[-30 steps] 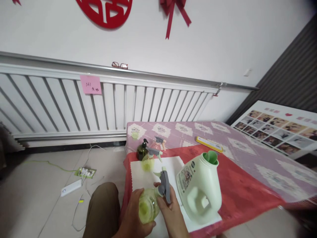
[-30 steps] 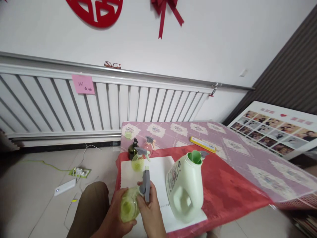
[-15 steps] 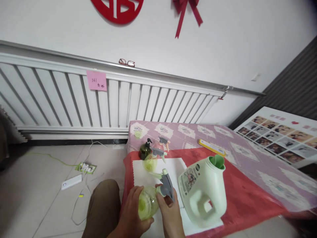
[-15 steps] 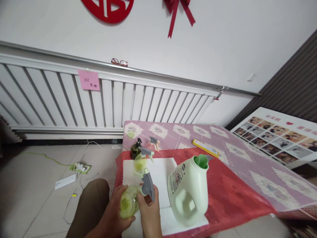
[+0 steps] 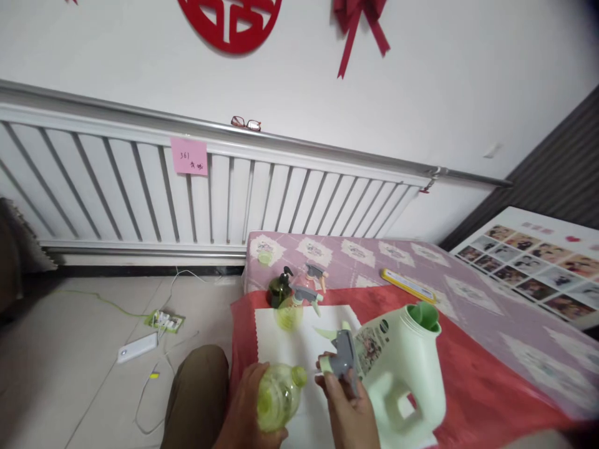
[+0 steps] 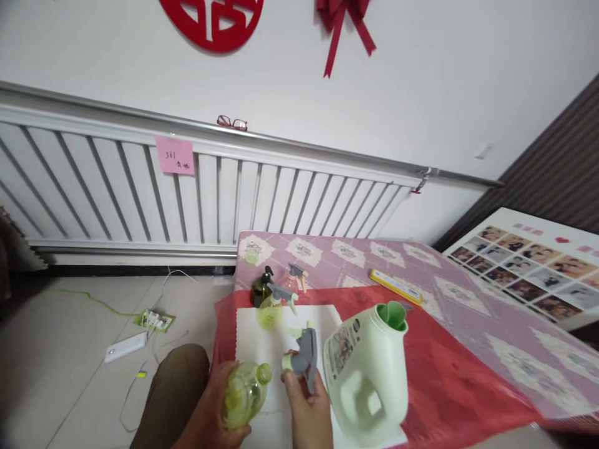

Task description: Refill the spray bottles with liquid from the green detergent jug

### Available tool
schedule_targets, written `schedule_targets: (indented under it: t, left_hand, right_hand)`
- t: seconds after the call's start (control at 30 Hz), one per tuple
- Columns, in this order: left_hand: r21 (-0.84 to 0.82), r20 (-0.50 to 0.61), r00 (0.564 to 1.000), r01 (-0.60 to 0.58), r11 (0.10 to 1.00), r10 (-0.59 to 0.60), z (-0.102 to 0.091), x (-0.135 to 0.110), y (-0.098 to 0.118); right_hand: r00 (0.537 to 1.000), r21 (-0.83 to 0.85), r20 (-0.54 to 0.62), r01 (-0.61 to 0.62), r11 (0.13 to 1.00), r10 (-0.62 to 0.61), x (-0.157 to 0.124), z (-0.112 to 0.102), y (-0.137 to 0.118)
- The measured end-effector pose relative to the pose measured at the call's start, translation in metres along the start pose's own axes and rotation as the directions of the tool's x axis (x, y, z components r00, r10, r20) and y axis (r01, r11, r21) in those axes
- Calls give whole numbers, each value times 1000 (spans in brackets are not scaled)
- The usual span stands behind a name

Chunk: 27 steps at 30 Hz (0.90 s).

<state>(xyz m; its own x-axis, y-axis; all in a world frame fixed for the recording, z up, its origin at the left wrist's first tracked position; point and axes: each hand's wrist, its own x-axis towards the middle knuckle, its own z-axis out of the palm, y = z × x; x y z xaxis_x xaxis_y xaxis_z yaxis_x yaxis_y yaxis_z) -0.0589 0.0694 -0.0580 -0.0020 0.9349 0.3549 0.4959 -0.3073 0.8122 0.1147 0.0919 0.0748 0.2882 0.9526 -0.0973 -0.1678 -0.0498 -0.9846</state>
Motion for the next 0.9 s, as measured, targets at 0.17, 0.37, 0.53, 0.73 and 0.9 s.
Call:
schedule_targets:
  t: [0.17, 0.37, 0.53, 0.73, 0.9]
  left_hand:
    - [-41, -13, 999, 48, 998, -48, -15, -7, -5]
    - [-140, -88, 967, 227, 964, -241, -44, -11, -9]
    - [-55, -112, 931, 344, 937, -348, -70, -2, 4]
    - [-36, -162, 910, 380, 924, -381, -71, 0, 14]
    - [-7, -139, 921, 366, 931, -364, -66, 3, 16]
  right_hand:
    - [978, 121, -172, 143, 982, -122, 12, -20, -31]
    - [926, -294, -256, 200, 935, -278, 25, -37, -24]
    - [806, -606, 303, 575, 550, -508, 39, -37, 36]
    - [643, -632, 651, 753, 181, -404, 44, -40, 96]
    - [561, -586, 720, 807, 75, -408, 37, -46, 115]
